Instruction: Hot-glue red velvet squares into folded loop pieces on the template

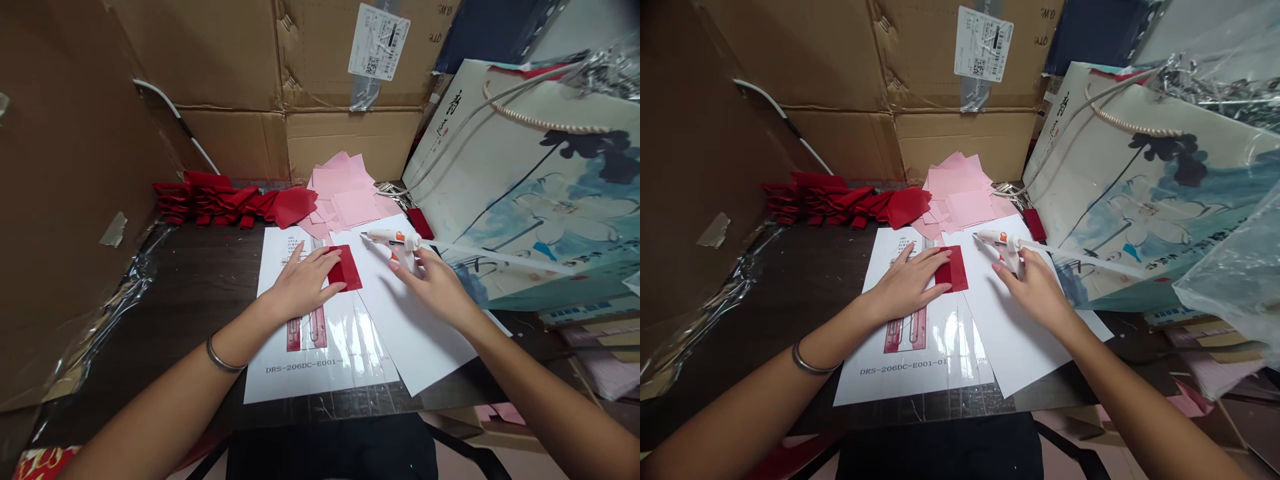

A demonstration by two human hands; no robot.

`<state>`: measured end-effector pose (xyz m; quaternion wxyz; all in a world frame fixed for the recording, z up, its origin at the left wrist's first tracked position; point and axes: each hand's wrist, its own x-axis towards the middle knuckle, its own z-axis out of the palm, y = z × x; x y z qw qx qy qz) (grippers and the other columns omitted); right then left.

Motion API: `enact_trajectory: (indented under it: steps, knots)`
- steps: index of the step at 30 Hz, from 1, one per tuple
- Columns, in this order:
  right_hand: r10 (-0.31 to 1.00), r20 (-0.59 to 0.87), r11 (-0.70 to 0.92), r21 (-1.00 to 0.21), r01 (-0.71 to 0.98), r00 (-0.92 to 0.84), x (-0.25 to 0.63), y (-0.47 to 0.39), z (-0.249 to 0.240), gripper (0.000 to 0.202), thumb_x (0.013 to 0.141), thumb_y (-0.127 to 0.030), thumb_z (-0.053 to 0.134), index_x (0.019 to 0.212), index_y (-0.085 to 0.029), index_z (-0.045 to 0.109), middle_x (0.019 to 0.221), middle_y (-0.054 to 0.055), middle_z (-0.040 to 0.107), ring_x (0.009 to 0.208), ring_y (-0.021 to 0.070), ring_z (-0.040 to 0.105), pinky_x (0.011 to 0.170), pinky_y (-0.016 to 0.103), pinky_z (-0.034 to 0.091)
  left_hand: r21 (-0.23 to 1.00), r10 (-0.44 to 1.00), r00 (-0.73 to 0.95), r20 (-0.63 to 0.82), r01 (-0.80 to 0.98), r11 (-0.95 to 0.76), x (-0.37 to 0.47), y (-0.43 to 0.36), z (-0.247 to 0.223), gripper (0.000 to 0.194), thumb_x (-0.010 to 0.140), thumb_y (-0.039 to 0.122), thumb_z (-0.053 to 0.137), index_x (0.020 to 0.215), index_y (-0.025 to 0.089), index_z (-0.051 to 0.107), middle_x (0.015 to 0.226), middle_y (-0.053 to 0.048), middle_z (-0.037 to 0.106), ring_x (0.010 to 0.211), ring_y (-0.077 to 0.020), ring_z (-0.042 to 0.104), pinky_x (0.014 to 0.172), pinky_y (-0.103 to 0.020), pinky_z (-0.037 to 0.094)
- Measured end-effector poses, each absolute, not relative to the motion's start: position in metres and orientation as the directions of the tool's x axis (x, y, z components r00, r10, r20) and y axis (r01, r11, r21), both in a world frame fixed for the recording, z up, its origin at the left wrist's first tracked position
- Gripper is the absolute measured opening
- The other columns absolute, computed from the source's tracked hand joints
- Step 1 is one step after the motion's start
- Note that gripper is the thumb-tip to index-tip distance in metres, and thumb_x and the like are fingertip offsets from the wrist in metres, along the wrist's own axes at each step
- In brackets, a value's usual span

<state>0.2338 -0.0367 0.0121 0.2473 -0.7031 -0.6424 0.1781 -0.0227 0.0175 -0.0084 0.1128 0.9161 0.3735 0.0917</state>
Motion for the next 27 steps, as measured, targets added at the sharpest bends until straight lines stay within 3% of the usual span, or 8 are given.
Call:
enact_trajectory:
  steps: [3,5,7,9,12,14,21,27]
  knots:
    - [0.975,0.185,-0.029,-0.440,0.898,0.123,0.234,-0.059,0.016,0.064,0.086,-0.055,0.053,0.133,-0.012,0.049,0.129,0.021,0.055,0.117,0.0392,0.052,0.094,0.054,0.042,0.283,0.712,0.698,0.077,0.669,-0.687,-0.022,0.018,-0.009,0.056,0.098,0.051,0.037,0.144,0.019,0.037,0.152,-0.009,0.042,0.144,-0.0238,0.029,0.120,-0.053,0.007]
    - [0.955,0.285,0.014,-0.332,0.943,0.087,0.230,-0.072,0.019,0.063,0.086,-0.053,0.053,0.132,-0.010,0.048,0.125,0.022,0.056,0.117,0.0398,0.051,0.096,0.055,0.041,0.289,0.713,0.697,0.071,0.670,-0.684,-0.022,0.018,-0.009,0.056,0.098,0.051,0.037,0.144,0.019,0.037,0.152,-0.008,0.041,0.145,-0.0235,0.029,0.120,-0.053,0.007]
    - [0.937,0.340,0.041,-0.326,0.945,0.077,0.223,-0.078,0.025,0.053,0.087,-0.052,0.052,0.124,-0.013,0.053,0.111,0.019,0.061,0.106,0.0363,0.056,0.090,0.051,0.044,0.296,0.713,0.698,0.064,0.670,-0.681,-0.022,0.017,-0.009,0.057,0.098,0.052,0.036,0.144,0.019,0.037,0.153,-0.008,0.040,0.145,-0.0235,0.028,0.120,-0.053,0.007]
    - [0.964,0.246,0.028,-0.481,0.876,0.104,0.214,-0.076,0.031,0.045,0.089,-0.052,0.051,0.116,-0.018,0.058,0.092,0.012,0.065,0.085,0.0283,0.061,0.078,0.044,0.047,0.301,0.716,0.697,0.049,0.673,-0.676,-0.022,0.017,-0.008,0.058,0.098,0.052,0.036,0.145,0.019,0.035,0.154,-0.008,0.038,0.146,-0.0234,0.026,0.121,-0.052,0.007]
    - [0.991,-0.127,-0.128,-0.790,0.600,0.044,0.202,-0.057,0.034,0.046,0.089,-0.056,0.049,0.116,-0.021,0.060,0.065,0.002,0.060,0.056,0.0192,0.055,0.056,0.036,0.044,0.302,0.718,0.695,0.033,0.678,-0.670,-0.022,0.017,-0.008,0.061,0.098,0.053,0.035,0.147,0.017,0.032,0.155,-0.010,0.036,0.147,-0.0234,0.024,0.121,-0.052,0.007]
    - [0.955,-0.295,-0.262,-0.878,0.401,-0.022,0.196,-0.039,0.030,0.048,0.088,-0.056,0.050,0.118,-0.020,0.059,0.058,0.000,0.056,0.048,0.0168,0.049,0.046,0.032,0.037,0.303,0.714,0.699,0.040,0.672,-0.675,-0.022,0.017,-0.008,0.061,0.098,0.053,0.034,0.148,0.018,0.031,0.155,-0.010,0.036,0.147,-0.0240,0.024,0.121,-0.052,0.007]
    - [0.885,-0.465,-0.459,-0.870,0.178,0.010,0.186,-0.002,0.019,0.031,0.084,-0.045,0.052,0.093,-0.018,0.062,0.046,-0.004,0.043,0.038,0.0109,0.032,0.040,0.029,0.020,0.306,0.708,0.704,0.056,0.663,-0.684,-0.022,0.018,-0.010,0.059,0.097,0.052,0.035,0.146,0.019,0.034,0.153,-0.010,0.039,0.147,-0.0247,0.025,0.120,-0.055,0.005]
    - [0.888,-0.459,-0.436,-0.856,0.279,-0.020,0.178,0.002,0.018,0.031,0.085,-0.045,0.047,0.070,-0.020,0.057,0.043,-0.004,0.036,0.036,0.0095,0.025,0.040,0.029,0.020,0.303,0.705,0.706,0.058,0.661,-0.687,-0.022,0.018,-0.008,0.055,0.098,0.050,0.036,0.144,0.021,0.035,0.153,-0.009,0.039,0.146,-0.0243,0.026,0.120,-0.056,0.003]
